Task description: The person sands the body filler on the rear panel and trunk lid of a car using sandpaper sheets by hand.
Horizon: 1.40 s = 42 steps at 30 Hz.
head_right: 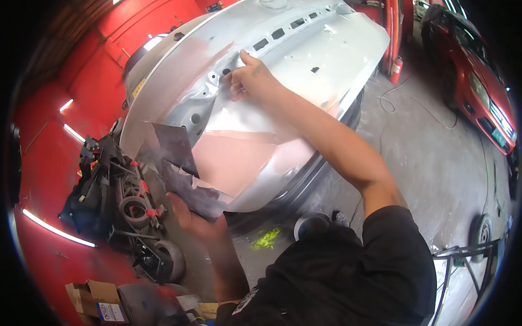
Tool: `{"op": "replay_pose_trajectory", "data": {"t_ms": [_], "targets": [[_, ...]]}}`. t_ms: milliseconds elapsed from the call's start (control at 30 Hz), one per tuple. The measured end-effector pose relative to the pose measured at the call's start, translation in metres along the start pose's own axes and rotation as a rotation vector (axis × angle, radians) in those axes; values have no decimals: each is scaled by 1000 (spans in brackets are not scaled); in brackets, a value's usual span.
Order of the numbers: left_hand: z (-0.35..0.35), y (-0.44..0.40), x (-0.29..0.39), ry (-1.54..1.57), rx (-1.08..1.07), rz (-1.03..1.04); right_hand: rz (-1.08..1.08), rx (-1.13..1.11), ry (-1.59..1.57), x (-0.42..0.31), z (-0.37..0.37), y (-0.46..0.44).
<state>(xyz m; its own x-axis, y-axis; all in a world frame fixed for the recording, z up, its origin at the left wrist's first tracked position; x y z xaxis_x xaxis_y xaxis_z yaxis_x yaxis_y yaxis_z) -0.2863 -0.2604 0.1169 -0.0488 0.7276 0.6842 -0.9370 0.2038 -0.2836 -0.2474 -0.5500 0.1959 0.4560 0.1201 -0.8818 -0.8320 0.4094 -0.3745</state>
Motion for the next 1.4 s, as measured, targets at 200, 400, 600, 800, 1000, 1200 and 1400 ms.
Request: {"op": "replay_pose_trajectory", "data": {"t_ms": [200,400,600,800,1000,1200,1400], "targets": [[-6,-1,-3,74,-26,-30,-27,-30,43,-9,-5,-14],[-11,0,-3,44,59,-45,-14,-29,48,-2,9,-29],[-23,0,-11,50,70,-84,0,-98,-17,-1,30,-16],[-15,3,-12,50,81,-88,1,-163,-13,6,47,-5],[-14,6,-14,105,78,-103,17,-160,-4,8,64,10],[-18,7,-16,117,75,-104,27,-241,21,14,77,11],[-19,10,-19,101,117,-79,41,-267,16,22,85,15]]}}
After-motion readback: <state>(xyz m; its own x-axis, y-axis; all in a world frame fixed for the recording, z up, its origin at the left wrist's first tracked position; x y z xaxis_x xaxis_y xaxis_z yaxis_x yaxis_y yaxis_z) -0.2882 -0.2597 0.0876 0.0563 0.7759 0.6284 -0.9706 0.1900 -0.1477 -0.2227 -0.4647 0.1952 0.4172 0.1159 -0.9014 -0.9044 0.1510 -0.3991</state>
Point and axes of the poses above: each hand's wrist, its own y-axis away from the middle knuckle, its own z-axis out of the palm, x = y × z, the point moved 8 cm from there along -y, towards the middle knuckle, and after that the axes turned 5 degrees about -z, right-handed, at the moved point
